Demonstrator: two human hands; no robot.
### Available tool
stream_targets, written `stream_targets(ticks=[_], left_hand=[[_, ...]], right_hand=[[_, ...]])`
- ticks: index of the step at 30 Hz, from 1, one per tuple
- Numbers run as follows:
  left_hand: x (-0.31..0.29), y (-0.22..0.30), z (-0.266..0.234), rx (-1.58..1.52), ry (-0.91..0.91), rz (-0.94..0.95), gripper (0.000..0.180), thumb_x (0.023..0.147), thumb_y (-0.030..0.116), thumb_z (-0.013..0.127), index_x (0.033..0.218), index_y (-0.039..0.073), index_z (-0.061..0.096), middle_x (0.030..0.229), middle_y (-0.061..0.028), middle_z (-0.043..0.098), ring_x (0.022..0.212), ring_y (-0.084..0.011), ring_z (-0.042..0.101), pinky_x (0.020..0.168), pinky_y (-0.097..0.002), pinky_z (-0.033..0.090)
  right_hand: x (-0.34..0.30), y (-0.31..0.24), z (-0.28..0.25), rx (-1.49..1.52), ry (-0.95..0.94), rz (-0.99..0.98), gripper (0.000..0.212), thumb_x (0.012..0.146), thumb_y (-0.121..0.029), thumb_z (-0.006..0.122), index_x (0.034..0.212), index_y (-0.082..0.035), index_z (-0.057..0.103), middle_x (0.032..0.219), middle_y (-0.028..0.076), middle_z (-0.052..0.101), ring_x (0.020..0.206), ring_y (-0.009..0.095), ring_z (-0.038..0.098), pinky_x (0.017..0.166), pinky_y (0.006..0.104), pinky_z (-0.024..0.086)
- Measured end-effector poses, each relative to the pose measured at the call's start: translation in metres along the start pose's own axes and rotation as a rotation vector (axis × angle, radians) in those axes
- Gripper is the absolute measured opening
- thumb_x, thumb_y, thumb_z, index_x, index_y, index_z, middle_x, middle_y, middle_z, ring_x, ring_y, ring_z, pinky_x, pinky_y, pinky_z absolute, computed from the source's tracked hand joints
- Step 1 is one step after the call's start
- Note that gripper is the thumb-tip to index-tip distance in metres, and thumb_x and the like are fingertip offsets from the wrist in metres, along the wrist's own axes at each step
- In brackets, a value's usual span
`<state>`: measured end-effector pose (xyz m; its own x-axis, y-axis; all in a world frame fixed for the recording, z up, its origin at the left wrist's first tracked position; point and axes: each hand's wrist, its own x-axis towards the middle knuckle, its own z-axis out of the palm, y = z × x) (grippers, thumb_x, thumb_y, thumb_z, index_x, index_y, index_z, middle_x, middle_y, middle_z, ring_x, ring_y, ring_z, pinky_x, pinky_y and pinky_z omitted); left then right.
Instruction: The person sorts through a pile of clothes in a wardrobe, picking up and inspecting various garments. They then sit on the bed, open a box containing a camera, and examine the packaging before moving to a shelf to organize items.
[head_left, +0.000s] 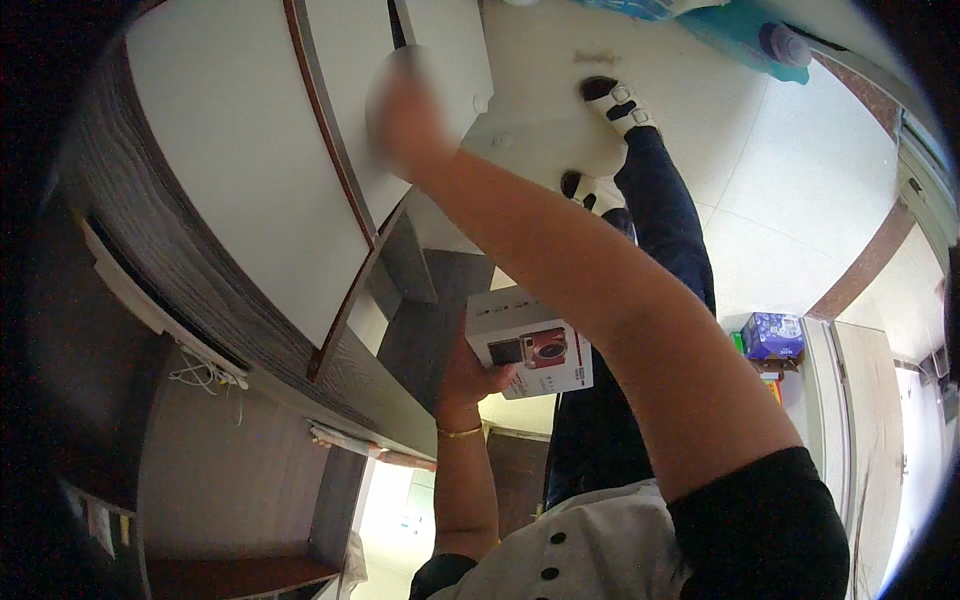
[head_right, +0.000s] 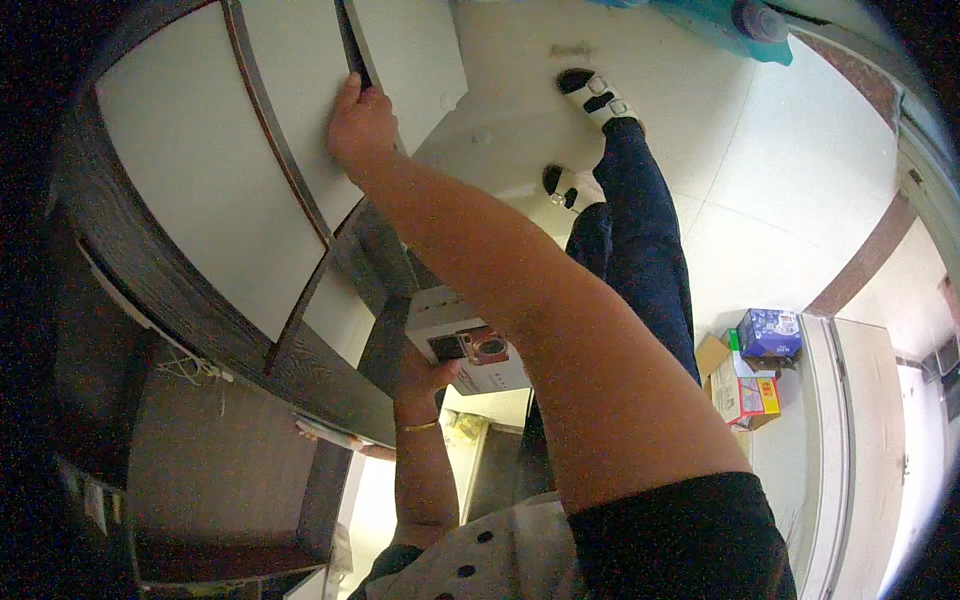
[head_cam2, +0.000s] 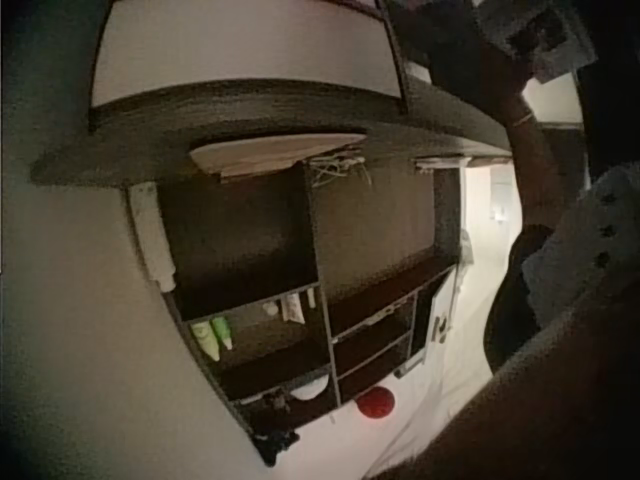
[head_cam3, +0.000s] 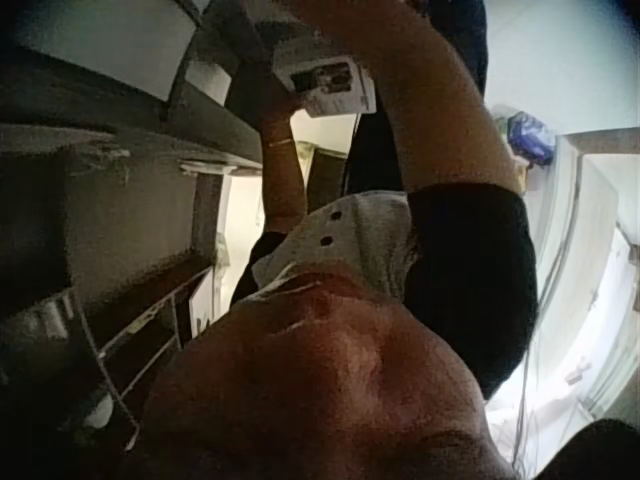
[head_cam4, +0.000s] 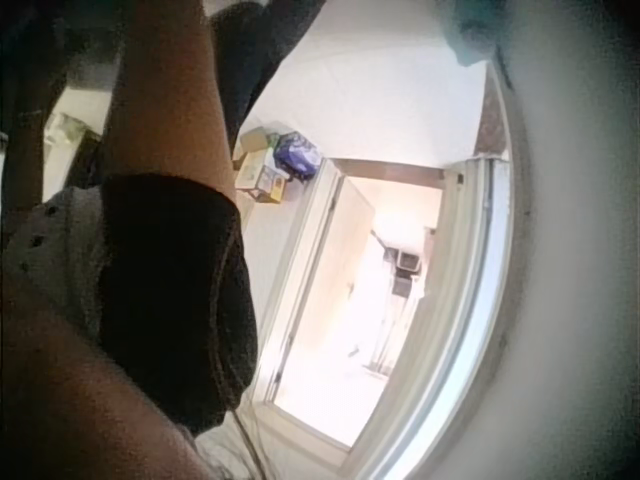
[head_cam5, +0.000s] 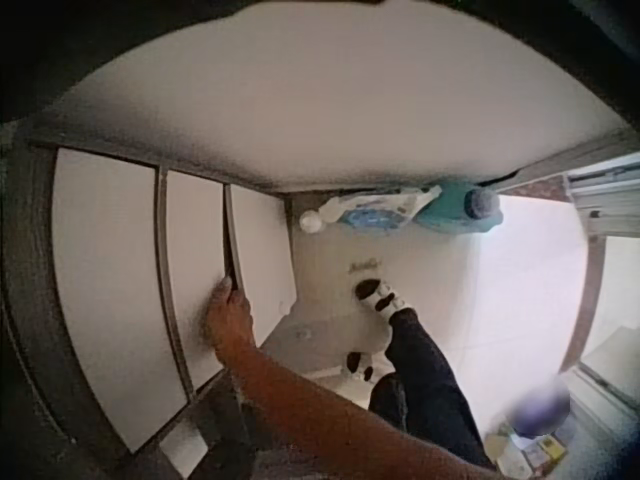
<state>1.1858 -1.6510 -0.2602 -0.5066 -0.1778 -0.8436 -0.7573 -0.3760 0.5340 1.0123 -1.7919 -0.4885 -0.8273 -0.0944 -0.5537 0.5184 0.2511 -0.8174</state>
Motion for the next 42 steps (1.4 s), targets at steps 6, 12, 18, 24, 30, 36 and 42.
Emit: stream_targets(ticks=[6, 12, 18, 24, 30, 36, 42], left_hand=[[-0.004, -0.019, -0.013, 0.074, 0.057, 0.057, 0.095, 0.060, 0.020, 0.079, 0.135, 0.003, 0.023, 0.121, -0.0118, 0.046, 0.113, -0.0198, 0.045, 0.094, -0.0361, 0.041], [0.005, -0.010, -0.023, 0.221, 0.151, 0.080, 0.093, 0.060, 0.014, 0.075, 0.136, 0.004, 0.022, 0.120, -0.0115, 0.047, 0.111, -0.0204, 0.047, 0.095, -0.0365, 0.041], [0.007, -0.007, -0.026, 0.184, 0.253, 0.083, 0.091, 0.059, 0.014, 0.074, 0.134, 0.004, 0.024, 0.119, -0.0107, 0.048, 0.108, -0.0200, 0.049, 0.094, -0.0355, 0.041], [0.000, 0.000, -0.031, 0.173, 0.316, 0.078, 0.086, 0.059, 0.014, 0.073, 0.132, 0.004, 0.029, 0.117, -0.0098, 0.049, 0.107, -0.0198, 0.049, 0.094, -0.0355, 0.040], [0.003, 0.017, -0.033, 0.200, 0.392, 0.027, 0.086, 0.061, 0.011, 0.072, 0.134, 0.004, 0.027, 0.119, -0.0103, 0.047, 0.109, -0.0197, 0.049, 0.095, -0.0353, 0.040], [0.002, 0.011, -0.035, 0.126, 0.441, 0.135, 0.081, 0.064, 0.019, 0.074, 0.131, 0.001, 0.031, 0.122, -0.0124, 0.047, 0.110, -0.0200, 0.049, 0.092, -0.0344, 0.042], [-0.003, 0.030, -0.041, 0.219, 0.420, 0.205, 0.084, 0.064, 0.027, 0.077, 0.130, -0.001, 0.034, 0.124, -0.0123, 0.047, 0.111, -0.0222, 0.049, 0.094, -0.0359, 0.042]], right_hand=[[0.004, -0.009, -0.040, -0.046, -0.292, 0.016, 0.060, 0.096, -0.048, 0.023, 0.102, 0.002, 0.055, 0.093, 0.027, 0.061, 0.093, 0.045, 0.058, 0.081, 0.0524, 0.045], [0.020, 0.011, -0.072, 0.151, -0.633, -0.087, 0.066, 0.094, -0.054, 0.025, 0.108, 0.004, 0.052, 0.094, 0.029, 0.060, 0.092, 0.043, 0.059, 0.078, 0.0510, 0.046], [-0.033, 0.015, -0.081, 0.362, -0.797, 0.375, 0.080, 0.092, -0.060, 0.022, 0.126, 0.011, 0.036, 0.119, 0.029, 0.050, 0.112, 0.035, 0.049, 0.094, 0.0419, 0.038], [-0.045, 0.024, -0.071, 0.268, -0.720, 0.135, 0.076, 0.092, -0.060, 0.023, 0.120, 0.009, 0.042, 0.116, 0.031, 0.050, 0.111, 0.041, 0.049, 0.095, 0.0443, 0.038], [-0.048, 0.033, -0.070, 0.312, -0.615, 0.208, 0.062, 0.094, -0.056, 0.025, 0.108, 0.001, 0.048, 0.103, 0.028, 0.055, 0.098, 0.046, 0.052, 0.086, 0.0488, 0.040], [-0.053, -0.036, -0.101, 0.479, -0.529, 0.634, 0.041, 0.098, -0.042, 0.033, 0.110, -0.006, 0.047, 0.090, 0.005, 0.051, 0.087, 0.014, 0.049, 0.079, 0.0358, 0.041], [-0.057, -0.023, -0.082, 0.244, -0.201, 0.398, 0.049, 0.097, -0.042, 0.033, 0.103, 0.004, 0.051, 0.096, 0.027, 0.057, 0.090, 0.044, 0.055, 0.080, 0.0462, 0.043]])
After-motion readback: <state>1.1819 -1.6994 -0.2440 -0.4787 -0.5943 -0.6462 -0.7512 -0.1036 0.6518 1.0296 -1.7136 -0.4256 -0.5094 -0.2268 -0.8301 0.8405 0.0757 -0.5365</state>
